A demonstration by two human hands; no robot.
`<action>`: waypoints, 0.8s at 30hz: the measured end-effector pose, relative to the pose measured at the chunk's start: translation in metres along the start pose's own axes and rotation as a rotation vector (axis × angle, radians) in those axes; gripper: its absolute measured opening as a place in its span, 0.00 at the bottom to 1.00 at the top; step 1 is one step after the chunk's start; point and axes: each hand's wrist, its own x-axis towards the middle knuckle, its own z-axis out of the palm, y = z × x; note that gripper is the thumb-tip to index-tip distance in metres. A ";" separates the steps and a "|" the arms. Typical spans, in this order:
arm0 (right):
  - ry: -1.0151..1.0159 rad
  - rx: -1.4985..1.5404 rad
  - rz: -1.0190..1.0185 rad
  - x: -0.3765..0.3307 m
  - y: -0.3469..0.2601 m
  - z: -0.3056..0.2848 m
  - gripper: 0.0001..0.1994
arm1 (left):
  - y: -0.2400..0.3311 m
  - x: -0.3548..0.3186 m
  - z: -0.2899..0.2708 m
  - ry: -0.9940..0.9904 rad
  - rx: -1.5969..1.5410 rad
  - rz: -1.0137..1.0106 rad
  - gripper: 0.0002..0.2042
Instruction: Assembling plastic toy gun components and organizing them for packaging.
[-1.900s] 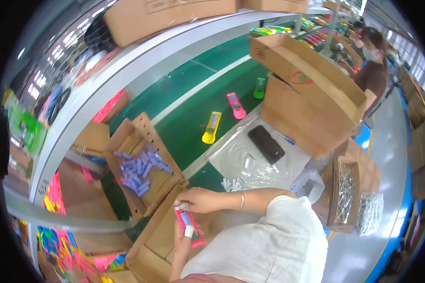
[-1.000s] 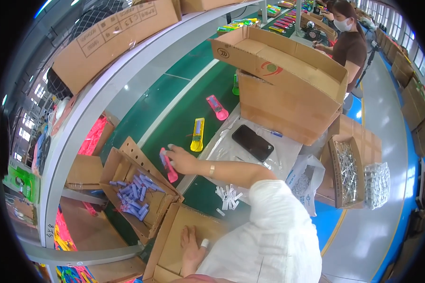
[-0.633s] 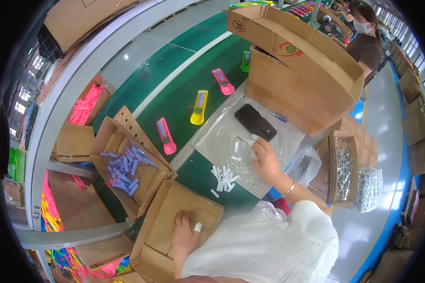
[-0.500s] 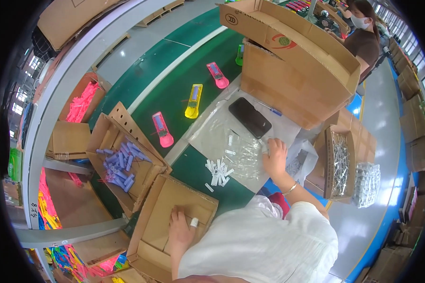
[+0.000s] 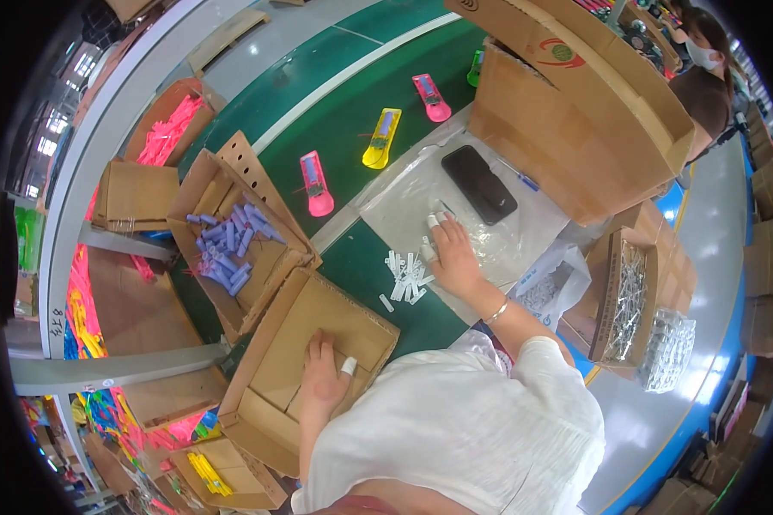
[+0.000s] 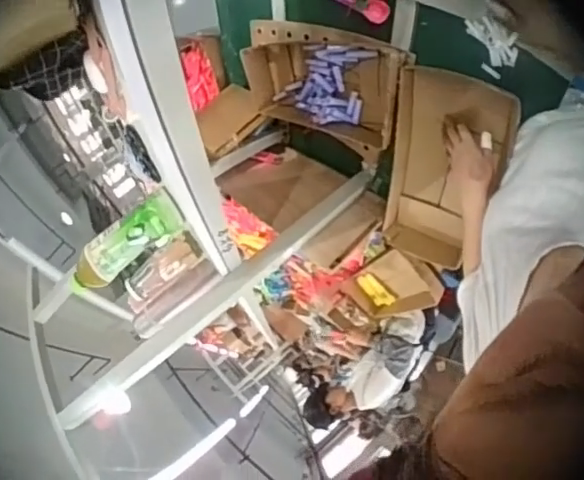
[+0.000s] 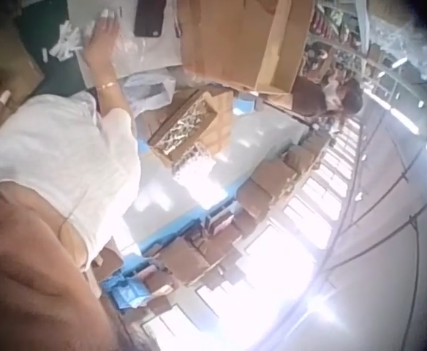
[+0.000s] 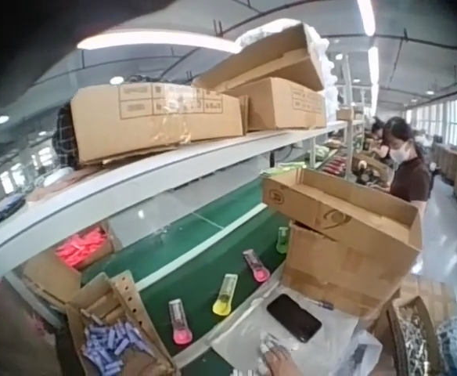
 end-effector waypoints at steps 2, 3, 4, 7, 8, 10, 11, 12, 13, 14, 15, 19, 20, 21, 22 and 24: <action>-0.096 0.057 -0.205 0.004 0.000 0.008 0.23 | -0.001 0.002 0.001 0.012 -0.043 0.013 0.27; -0.203 0.163 -0.261 0.008 -0.003 0.005 0.25 | -0.002 0.001 0.001 0.014 -0.048 0.001 0.27; -0.213 0.166 -0.266 0.011 -0.006 0.001 0.25 | -0.002 0.001 0.001 0.019 -0.055 0.002 0.27; -0.503 0.521 -0.045 0.014 -0.016 -0.015 0.30 | -0.004 0.002 -0.001 0.014 -0.066 0.007 0.27; -0.434 0.407 -0.157 0.014 -0.015 -0.018 0.34 | -0.004 0.002 -0.002 0.006 -0.065 0.019 0.27; -0.371 0.292 -0.274 0.013 -0.018 -0.018 0.38 | -0.005 0.001 -0.003 0.014 -0.081 0.024 0.27; -0.401 0.135 -0.318 0.010 -0.021 -0.016 0.42 | -0.005 0.002 -0.004 0.024 -0.091 0.038 0.26; -0.431 -0.022 -0.366 0.007 -0.025 -0.015 0.46 | -0.005 0.002 -0.005 0.030 -0.098 0.027 0.26; -0.473 -0.058 -0.375 0.005 -0.030 -0.009 0.49 | -0.005 0.003 -0.006 0.014 -0.106 0.023 0.26; -0.482 -0.057 -0.391 0.002 -0.036 -0.006 0.49 | -0.005 0.003 -0.008 -0.001 -0.114 0.018 0.25; -0.516 -0.174 -0.386 0.003 -0.043 -0.004 0.50 | -0.004 0.003 -0.011 0.013 -0.118 -0.002 0.25; -0.469 -0.141 -0.446 0.011 -0.050 0.006 0.46 | -0.001 0.003 -0.014 -0.018 -0.138 -0.009 0.24; -0.466 -0.112 -0.450 0.012 -0.053 0.008 0.44 | -0.002 0.003 -0.015 -0.019 -0.158 -0.006 0.24; -0.440 -0.063 -0.483 0.015 -0.053 0.006 0.37 | -0.002 0.005 -0.015 -0.008 -0.159 0.005 0.24; -0.425 -0.075 -0.485 0.017 -0.052 0.008 0.37 | -0.003 0.004 -0.015 -0.013 -0.154 0.001 0.24; -0.479 0.006 -0.690 0.020 -0.044 0.022 0.29 | -0.006 0.002 -0.014 -0.012 -0.142 0.034 0.24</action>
